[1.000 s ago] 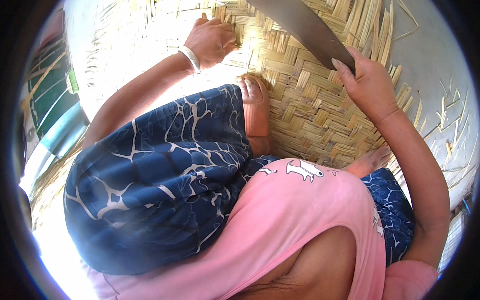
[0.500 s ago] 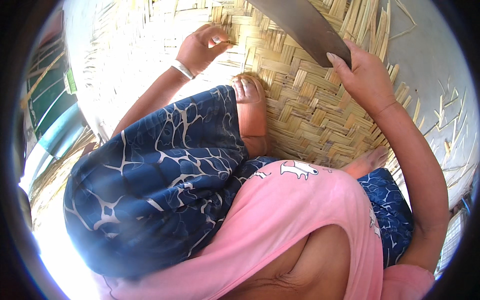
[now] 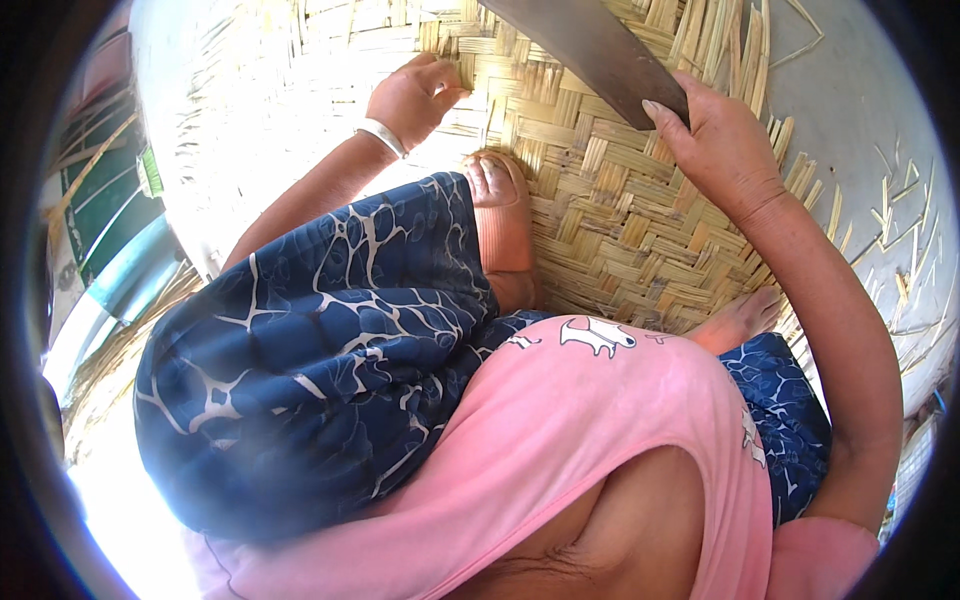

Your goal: The person sits on the floor and uses a machete to repeatedly strike and tighten the edges of a woven mat made of dried palm leaves. They adjust the mat's position and continue tapping along the perimeter to secure the weave.

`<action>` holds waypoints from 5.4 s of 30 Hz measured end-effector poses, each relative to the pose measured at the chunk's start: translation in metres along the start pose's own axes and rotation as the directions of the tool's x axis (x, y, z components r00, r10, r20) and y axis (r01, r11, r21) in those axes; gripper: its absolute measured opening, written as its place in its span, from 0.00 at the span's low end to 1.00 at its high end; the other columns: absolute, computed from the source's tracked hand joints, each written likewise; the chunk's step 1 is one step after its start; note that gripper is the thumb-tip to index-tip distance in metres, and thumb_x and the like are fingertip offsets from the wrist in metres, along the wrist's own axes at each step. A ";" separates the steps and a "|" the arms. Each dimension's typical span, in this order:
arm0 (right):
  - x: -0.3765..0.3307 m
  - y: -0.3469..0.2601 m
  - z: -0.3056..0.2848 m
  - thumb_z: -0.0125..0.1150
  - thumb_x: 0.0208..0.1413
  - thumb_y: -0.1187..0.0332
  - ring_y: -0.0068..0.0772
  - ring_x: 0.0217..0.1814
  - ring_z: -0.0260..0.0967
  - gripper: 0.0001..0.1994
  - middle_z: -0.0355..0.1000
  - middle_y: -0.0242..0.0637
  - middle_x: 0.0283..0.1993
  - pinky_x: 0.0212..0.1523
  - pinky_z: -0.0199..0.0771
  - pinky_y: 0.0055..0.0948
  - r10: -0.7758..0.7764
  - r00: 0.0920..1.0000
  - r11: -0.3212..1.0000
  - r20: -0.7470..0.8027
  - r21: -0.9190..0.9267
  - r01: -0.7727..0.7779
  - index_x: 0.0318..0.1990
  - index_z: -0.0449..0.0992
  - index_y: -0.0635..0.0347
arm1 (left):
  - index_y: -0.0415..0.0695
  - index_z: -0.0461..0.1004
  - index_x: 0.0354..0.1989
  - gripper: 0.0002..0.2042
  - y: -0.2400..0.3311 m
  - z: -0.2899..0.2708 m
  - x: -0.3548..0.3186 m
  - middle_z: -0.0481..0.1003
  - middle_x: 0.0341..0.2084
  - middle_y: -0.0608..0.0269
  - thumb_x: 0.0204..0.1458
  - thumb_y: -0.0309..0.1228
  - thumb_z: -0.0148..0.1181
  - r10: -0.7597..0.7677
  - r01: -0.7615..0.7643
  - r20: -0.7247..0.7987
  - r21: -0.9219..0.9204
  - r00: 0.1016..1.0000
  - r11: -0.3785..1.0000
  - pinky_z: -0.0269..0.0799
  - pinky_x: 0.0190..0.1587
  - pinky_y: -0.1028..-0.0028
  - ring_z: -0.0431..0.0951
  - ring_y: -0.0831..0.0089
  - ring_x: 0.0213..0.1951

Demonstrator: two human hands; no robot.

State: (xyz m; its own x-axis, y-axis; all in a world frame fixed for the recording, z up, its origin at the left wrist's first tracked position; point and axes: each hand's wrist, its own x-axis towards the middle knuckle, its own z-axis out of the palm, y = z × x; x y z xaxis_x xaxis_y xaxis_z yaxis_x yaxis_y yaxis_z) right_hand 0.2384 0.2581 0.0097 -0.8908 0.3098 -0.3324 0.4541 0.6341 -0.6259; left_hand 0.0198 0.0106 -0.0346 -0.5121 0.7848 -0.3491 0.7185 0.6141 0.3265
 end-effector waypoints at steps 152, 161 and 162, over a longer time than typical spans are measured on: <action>-0.064 0.074 -0.125 0.48 0.59 0.50 0.57 0.31 0.70 0.23 0.72 0.52 0.27 0.33 0.69 0.48 0.327 0.930 0.944 0.169 -0.011 -0.330 0.56 0.66 0.54 | 0.40 0.76 0.41 0.21 0.355 0.002 0.381 0.77 0.34 0.49 0.54 0.48 0.52 0.811 -0.860 0.449 -0.159 0.375 0.485 0.71 0.41 0.59 0.76 0.59 0.37; -0.079 0.058 -0.147 0.49 0.58 0.47 0.49 0.27 0.72 0.24 0.74 0.42 0.26 0.27 0.70 0.43 0.211 0.951 0.973 0.225 -0.138 -0.183 0.55 0.67 0.52 | 0.48 0.78 0.36 0.10 0.271 -0.057 0.307 0.75 0.43 0.60 0.43 0.29 0.62 0.342 -0.950 0.890 0.312 0.302 0.026 0.62 0.57 0.57 0.71 0.64 0.52; -0.073 0.056 -0.150 0.52 0.57 0.49 0.49 0.27 0.72 0.24 0.73 0.43 0.27 0.27 0.70 0.43 0.211 0.950 0.973 0.231 -0.144 -0.181 0.55 0.67 0.53 | 0.48 0.78 0.36 0.09 0.272 -0.056 0.307 0.75 0.42 0.61 0.43 0.29 0.62 0.332 -0.945 0.895 0.325 0.297 -0.029 0.62 0.56 0.58 0.71 0.64 0.52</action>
State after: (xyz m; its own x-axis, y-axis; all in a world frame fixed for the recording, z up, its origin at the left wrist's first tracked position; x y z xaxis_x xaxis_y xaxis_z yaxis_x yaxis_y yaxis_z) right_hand 0.3263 0.3777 0.1044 -0.7463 0.2647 -0.6107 0.6007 0.6630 -0.4467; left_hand 0.0312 0.4229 -0.0036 0.5075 0.3622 -0.7818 0.6164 -0.7866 0.0357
